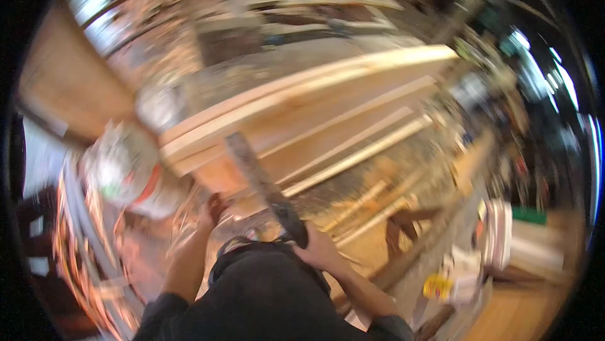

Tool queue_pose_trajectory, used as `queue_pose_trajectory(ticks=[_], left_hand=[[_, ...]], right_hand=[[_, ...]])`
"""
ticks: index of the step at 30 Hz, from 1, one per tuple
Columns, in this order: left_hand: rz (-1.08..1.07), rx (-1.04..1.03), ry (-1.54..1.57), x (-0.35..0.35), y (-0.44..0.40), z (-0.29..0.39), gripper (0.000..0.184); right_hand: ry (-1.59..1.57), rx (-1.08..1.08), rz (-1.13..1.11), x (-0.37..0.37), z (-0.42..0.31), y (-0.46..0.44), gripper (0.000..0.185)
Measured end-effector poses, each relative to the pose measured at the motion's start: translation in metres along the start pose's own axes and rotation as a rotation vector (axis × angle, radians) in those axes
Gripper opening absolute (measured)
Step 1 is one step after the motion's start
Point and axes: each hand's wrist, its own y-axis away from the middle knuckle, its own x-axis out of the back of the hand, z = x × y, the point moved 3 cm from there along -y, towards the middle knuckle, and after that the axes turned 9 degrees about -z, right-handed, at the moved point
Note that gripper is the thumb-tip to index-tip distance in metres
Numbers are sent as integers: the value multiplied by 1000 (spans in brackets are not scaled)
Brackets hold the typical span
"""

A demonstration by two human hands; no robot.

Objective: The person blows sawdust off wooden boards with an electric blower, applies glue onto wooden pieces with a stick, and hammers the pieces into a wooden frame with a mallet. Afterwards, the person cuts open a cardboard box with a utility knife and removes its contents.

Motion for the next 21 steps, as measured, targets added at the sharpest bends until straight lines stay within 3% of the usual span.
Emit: queue_pose_trajectory(ticks=[2, 3, 4, 5, 8, 11, 12, 14, 15, 17, 18, 21], left_hand=[[158, 39, -86, -19, -13, 16, 49], [40, -92, -557, -35, -11, 24, 48], [76, -260, -1289, -52, -6, 33, 47], [228, -477, -1747, -69, 2, 41, 47], [206, -396, -1754, -98, 7, 49, 46], [248, -228, -1819, -97, -8, 49, 45], [250, -275, -1760, -92, -10, 50, 45], [257, -364, -1637, -84, -17, 48, 44], [226, -230, -1637, -90, -18, 53, 46], [272, -205, -1747, -95, -17, 48, 48], [308, -196, -1797, -96, -16, 48, 48], [264, -201, -1735, -100, -18, 50, 52]], right_hand=[[-124, -151, 47, -1, 32, 19, 59], [-176, -189, 146, 7, 37, 33, 63], [-240, -264, 204, 20, 44, 53, 64], [-298, -323, 250, 38, 47, 67, 66], [-327, -382, 538, 55, 99, 105, 68], [-283, -574, 797, 87, 151, 149, 74], [-259, -586, 907, 99, 164, 165, 76], [-319, -938, 854, 124, 177, 198, 87], [-58, -990, 872, 128, 195, 218, 91], [21, -875, 986, 121, 246, 251, 99], [-169, -717, 1069, 107, 273, 265, 102], [-219, -1181, 1022, 74, 307, 294, 105]])
